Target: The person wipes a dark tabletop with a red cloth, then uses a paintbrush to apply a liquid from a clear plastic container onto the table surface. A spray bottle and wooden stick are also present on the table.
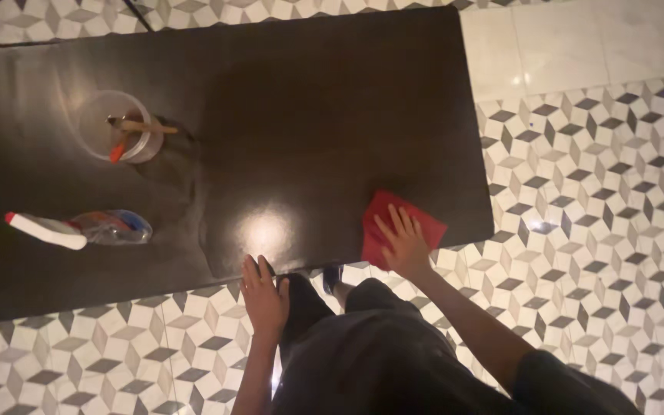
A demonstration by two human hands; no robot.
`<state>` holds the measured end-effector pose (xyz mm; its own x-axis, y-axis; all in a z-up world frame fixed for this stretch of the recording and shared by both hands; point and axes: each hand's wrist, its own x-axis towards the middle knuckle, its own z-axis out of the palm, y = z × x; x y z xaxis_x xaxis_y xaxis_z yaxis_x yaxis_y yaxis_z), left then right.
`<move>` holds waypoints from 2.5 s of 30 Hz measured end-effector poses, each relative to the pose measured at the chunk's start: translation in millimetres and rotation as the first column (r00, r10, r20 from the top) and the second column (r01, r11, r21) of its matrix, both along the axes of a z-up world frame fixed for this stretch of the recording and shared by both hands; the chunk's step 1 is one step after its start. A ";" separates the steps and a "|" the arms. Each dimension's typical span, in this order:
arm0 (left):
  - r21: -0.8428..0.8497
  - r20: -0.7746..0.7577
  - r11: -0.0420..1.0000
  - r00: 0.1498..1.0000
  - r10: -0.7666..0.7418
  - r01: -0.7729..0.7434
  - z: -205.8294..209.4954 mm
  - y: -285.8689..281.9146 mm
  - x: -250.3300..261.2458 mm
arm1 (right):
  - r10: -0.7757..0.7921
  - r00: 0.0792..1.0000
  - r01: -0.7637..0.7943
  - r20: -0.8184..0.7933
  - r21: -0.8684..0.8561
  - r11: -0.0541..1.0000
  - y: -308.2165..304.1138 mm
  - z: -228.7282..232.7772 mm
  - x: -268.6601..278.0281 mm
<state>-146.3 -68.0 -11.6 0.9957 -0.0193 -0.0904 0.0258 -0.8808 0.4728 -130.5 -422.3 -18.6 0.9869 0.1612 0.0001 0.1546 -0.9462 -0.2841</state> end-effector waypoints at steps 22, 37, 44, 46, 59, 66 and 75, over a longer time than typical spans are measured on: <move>0.017 -0.041 0.989 0.988 -0.147 0.148 -0.8 14.9 17.7 | -0.046 0.993 0.052 -0.106 0.055 0.997 133.4 17.9 33.4; 0.003 -0.130 0.970 0.962 -0.242 0.244 -2.2 -108.0 43.0 | -0.423 0.905 0.421 -0.044 -0.049 0.906 -91.3 0.5 -51.3; 0.112 -0.136 0.983 0.982 -0.130 0.146 -5.5 -148.5 39.2 | -0.410 0.912 0.406 -0.036 -0.074 0.911 -134.3 -1.1 -46.9; 0.140 -0.174 0.984 0.981 -0.085 0.110 -5.9 -158.4 39.7 | -0.411 0.910 0.407 -0.046 -0.082 0.910 -135.6 -1.3 -46.5; 0.149 -0.163 0.989 0.986 0.016 0.008 -2.0 -175.6 37.7 | -0.227 0.969 0.233 0.102 -0.059 0.971 -211.2 -15.5 95.7; 0.128 -0.165 0.991 0.985 0.050 -0.029 -5.2 -176.2 36.2 | -0.200 0.976 0.204 0.085 -0.035 0.978 -219.1 -20.9 153.3; 0.168 -0.188 0.986 0.981 0.052 -0.021 -4.9 -178.5 39.0 | -0.031 0.997 0.024 -0.078 -0.080 0.997 -192.8 16.7 29.7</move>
